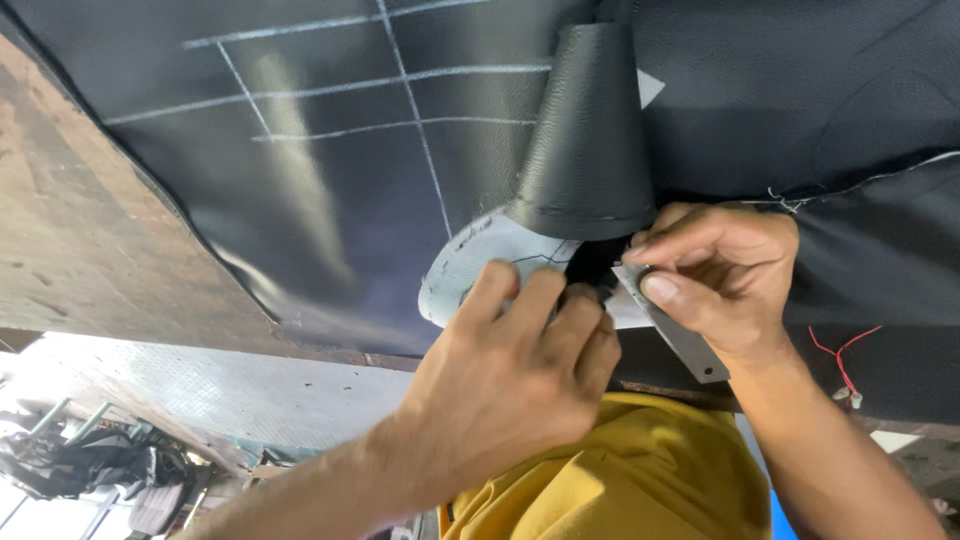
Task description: The person works on a large black leather/vinyl upholstery piece laid on a workbench, using a small flat blade to cut and trim along stitched seams and edges. They pull the material taut, lift folded sections, and cut away excess edge material and threads section by section around the piece.
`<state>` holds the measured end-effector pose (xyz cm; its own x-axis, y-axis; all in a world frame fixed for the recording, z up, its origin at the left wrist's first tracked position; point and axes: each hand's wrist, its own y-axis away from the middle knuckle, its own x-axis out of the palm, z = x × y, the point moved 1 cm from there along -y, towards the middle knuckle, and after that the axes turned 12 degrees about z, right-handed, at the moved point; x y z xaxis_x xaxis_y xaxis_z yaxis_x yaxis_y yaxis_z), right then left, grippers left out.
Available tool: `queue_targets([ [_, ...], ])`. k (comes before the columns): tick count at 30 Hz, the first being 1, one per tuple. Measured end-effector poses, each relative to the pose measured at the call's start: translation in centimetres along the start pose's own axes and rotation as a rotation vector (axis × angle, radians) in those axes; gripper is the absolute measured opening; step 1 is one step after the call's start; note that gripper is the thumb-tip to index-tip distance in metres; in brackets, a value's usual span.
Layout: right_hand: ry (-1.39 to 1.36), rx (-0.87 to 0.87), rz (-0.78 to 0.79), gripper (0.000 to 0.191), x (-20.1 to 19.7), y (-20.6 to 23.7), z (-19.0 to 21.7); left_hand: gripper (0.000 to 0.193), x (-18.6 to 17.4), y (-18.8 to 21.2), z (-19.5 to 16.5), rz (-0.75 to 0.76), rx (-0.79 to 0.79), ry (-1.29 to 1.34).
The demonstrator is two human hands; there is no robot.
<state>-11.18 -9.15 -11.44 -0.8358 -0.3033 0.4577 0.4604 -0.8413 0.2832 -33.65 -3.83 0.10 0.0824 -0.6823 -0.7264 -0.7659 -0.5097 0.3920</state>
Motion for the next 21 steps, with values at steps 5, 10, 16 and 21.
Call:
queue_targets([
  [5,-0.052,0.017,-0.018,0.012,-0.3,0.4,-0.3,0.031,0.6,-0.3,-0.2,-0.023,-0.058,-0.077],
  [10,-0.054,0.022,-0.023,0.013,-0.2,0.3,-0.4,0.025,1.5,-0.9,-0.4,0.035,-0.07,-0.074],
  [16,-0.018,0.038,-0.011,0.013,0.5,-0.2,0.2,0.019,2.7,-0.8,0.3,0.013,-0.052,-0.054],
  [21,0.053,0.047,0.017,0.014,1.2,-1.1,1.1,0.023,3.2,0.0,1.4,-0.114,-0.012,-0.011],
])
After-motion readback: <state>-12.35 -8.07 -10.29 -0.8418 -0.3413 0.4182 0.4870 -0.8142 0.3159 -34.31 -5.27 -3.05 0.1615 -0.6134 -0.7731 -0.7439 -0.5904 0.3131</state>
